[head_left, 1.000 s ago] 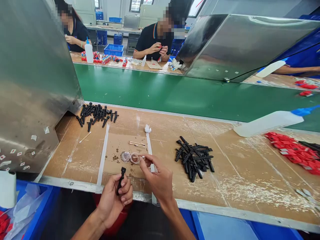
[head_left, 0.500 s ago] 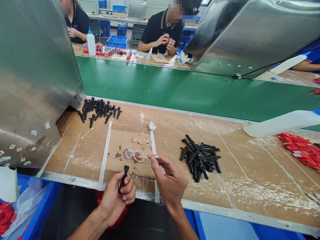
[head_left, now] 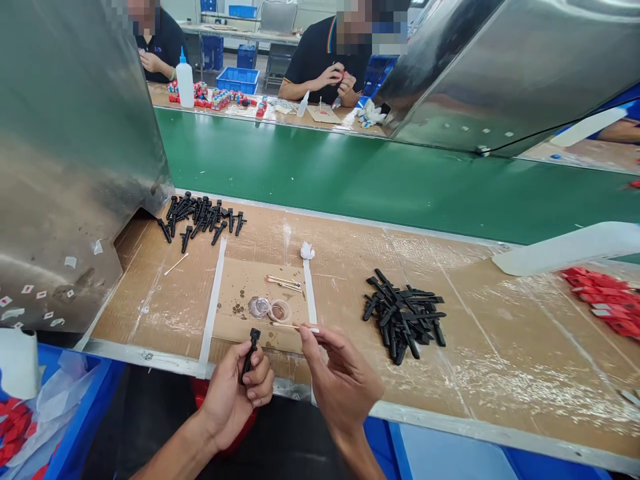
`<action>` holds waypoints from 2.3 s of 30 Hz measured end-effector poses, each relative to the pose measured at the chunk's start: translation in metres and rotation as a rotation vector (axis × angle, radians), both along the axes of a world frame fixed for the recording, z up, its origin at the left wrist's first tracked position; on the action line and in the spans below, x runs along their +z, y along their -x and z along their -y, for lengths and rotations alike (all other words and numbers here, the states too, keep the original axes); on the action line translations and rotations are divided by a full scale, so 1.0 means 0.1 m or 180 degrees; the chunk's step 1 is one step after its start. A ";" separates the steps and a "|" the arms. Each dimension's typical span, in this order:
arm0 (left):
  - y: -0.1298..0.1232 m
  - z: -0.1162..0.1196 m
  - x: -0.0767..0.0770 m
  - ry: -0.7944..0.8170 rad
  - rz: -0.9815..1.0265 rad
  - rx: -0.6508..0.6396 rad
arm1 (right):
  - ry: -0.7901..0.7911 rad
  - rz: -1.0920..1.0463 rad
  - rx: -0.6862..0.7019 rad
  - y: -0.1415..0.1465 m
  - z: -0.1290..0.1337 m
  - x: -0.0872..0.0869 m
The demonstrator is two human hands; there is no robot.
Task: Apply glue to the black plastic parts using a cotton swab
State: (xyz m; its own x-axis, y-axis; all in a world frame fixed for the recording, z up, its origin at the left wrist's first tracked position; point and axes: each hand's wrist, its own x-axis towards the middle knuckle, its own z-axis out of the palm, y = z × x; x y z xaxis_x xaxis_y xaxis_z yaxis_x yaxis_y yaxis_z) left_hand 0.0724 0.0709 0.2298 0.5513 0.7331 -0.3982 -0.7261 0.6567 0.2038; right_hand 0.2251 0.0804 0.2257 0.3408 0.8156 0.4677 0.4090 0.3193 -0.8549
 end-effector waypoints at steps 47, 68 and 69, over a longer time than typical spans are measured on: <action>-0.03 0.03 -0.06 -0.0144 -0.0041 0.0015 | -0.0078 0.0435 0.0365 0.19 0.09 0.02; -0.02 0.03 -0.08 -0.0162 -0.0058 0.0082 | 0.0240 -0.0338 -0.0207 0.12 0.01 -0.07; -0.02 0.04 -0.08 -0.0176 -0.0065 0.0100 | 0.0252 -0.0416 -0.0310 0.10 -0.04 -0.07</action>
State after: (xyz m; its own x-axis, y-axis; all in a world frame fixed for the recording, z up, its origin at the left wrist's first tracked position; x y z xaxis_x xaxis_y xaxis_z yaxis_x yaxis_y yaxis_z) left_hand 0.0742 0.0670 0.2215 0.5200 0.7711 -0.3675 -0.7414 0.6211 0.2541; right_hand 0.2146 0.0844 0.2187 0.4737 0.8082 0.3499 0.3185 0.2132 -0.9236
